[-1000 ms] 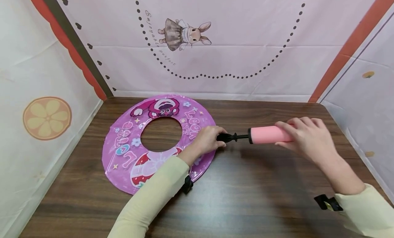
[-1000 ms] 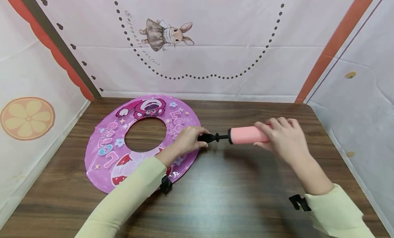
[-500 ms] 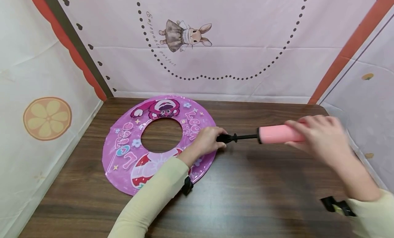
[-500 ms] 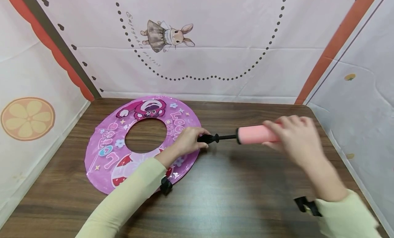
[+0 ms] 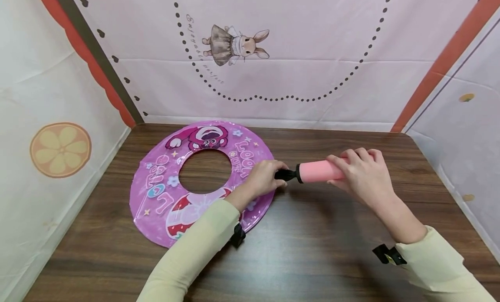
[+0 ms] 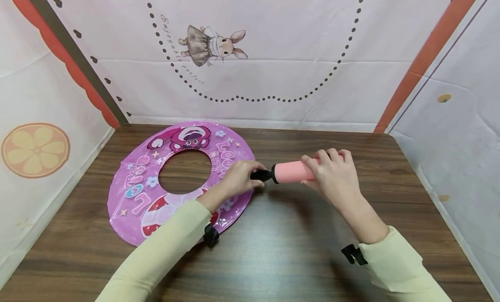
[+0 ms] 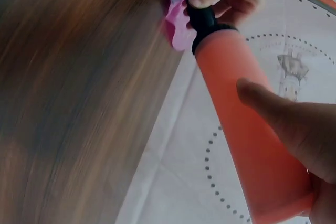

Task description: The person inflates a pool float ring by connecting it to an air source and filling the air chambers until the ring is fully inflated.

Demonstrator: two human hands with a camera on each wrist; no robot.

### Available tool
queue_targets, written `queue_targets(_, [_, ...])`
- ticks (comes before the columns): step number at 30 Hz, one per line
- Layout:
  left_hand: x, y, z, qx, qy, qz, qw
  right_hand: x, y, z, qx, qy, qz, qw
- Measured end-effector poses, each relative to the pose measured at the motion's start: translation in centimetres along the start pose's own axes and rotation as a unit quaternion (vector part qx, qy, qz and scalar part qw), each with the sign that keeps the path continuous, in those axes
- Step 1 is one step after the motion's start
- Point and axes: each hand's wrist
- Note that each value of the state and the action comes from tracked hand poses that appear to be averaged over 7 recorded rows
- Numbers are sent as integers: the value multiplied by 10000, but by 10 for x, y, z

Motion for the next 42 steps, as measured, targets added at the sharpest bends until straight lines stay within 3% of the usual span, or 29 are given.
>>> queue_targets(7, [-1,-2,2,252,21,241,9994,-24,15,16,-171,-190,-40,9997])
queue_targets(15, [0,-2,3,258,67,242,9994,-63,41,57,188,-7,-777,9968])
queue_targets(19, [0,-1,4,235,76,267,9993,-72,48,66,145,124,-798,9966])
queue_targets(22, [0,-1,5,249,37,234,9994,-62,42,53,-83,41,-480,9988])
queue_targets(25, [-1,0,5,248,-52,186,9995,-42,31,27,-353,-97,-187,9992])
queue_targets(30, [-2,0,3,195,-271,76,9994,-14,20,-7,-394,-221,-108,9989])
queue_targets(36, [-1,1,2,122,-128,41,9998,-1,10,-14,-152,-107,-2,9998])
queue_targets(42, [2,0,2,102,-46,92,9999,-9,12,-7,-155,-227,14,9996])
Point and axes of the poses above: each hand's wrist, its own y-axis away from the middle knuckle, its own z-axis out of the back of the hand, x = y × z, and after that the axes turned 6 degrees about -y, right-handed
